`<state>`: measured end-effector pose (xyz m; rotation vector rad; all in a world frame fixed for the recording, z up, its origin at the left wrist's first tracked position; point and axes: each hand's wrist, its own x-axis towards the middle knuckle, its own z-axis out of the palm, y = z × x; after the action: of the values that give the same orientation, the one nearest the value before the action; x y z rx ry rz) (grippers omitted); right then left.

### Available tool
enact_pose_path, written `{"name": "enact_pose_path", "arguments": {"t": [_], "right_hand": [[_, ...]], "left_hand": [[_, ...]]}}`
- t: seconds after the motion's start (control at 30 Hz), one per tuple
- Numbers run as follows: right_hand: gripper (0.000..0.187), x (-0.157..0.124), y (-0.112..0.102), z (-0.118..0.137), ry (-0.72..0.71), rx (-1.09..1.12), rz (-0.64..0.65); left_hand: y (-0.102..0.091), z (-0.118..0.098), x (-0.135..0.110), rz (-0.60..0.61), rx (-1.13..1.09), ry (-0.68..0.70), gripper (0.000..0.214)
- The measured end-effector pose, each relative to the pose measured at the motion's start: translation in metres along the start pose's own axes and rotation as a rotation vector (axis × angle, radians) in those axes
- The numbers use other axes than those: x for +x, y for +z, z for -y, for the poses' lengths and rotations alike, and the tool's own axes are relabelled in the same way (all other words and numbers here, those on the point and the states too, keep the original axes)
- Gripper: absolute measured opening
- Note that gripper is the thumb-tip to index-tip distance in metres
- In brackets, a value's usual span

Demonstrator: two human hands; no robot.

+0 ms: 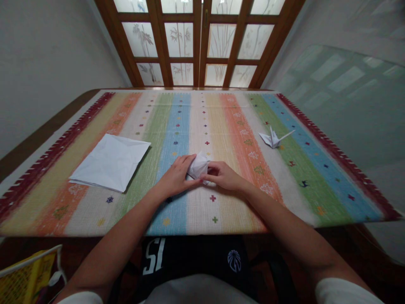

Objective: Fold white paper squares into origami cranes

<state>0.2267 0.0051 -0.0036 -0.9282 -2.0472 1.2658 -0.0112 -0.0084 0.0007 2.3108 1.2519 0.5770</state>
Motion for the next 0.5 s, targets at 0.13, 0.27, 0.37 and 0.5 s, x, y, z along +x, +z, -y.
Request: {"name": "enact_pose_path", "arguments": {"t": [0.13, 0.27, 0.37, 0.5], "right_hand": [[0.02, -0.004, -0.004, 0.005, -0.048, -0.144, 0.063], [0.002, -0.005, -0.003, 0.006, -0.088, -0.193, 0.03], [0.01, -0.003, 0.0, 0.003, -0.121, -0.198, -0.009], [0.014, 0.002, 0.005, -0.005, -0.147, -0.216, -0.128]], "left_hand": [[0.002, 0.001, 0.001, -0.021, 0.014, -0.005, 0.074], [0.003, 0.002, 0.001, -0.027, 0.029, 0.003, 0.071], [0.004, 0.001, 0.001, -0.029, 0.044, 0.012, 0.072], [0.006, -0.005, 0.002, -0.034, 0.06, -0.007, 0.066]]}}
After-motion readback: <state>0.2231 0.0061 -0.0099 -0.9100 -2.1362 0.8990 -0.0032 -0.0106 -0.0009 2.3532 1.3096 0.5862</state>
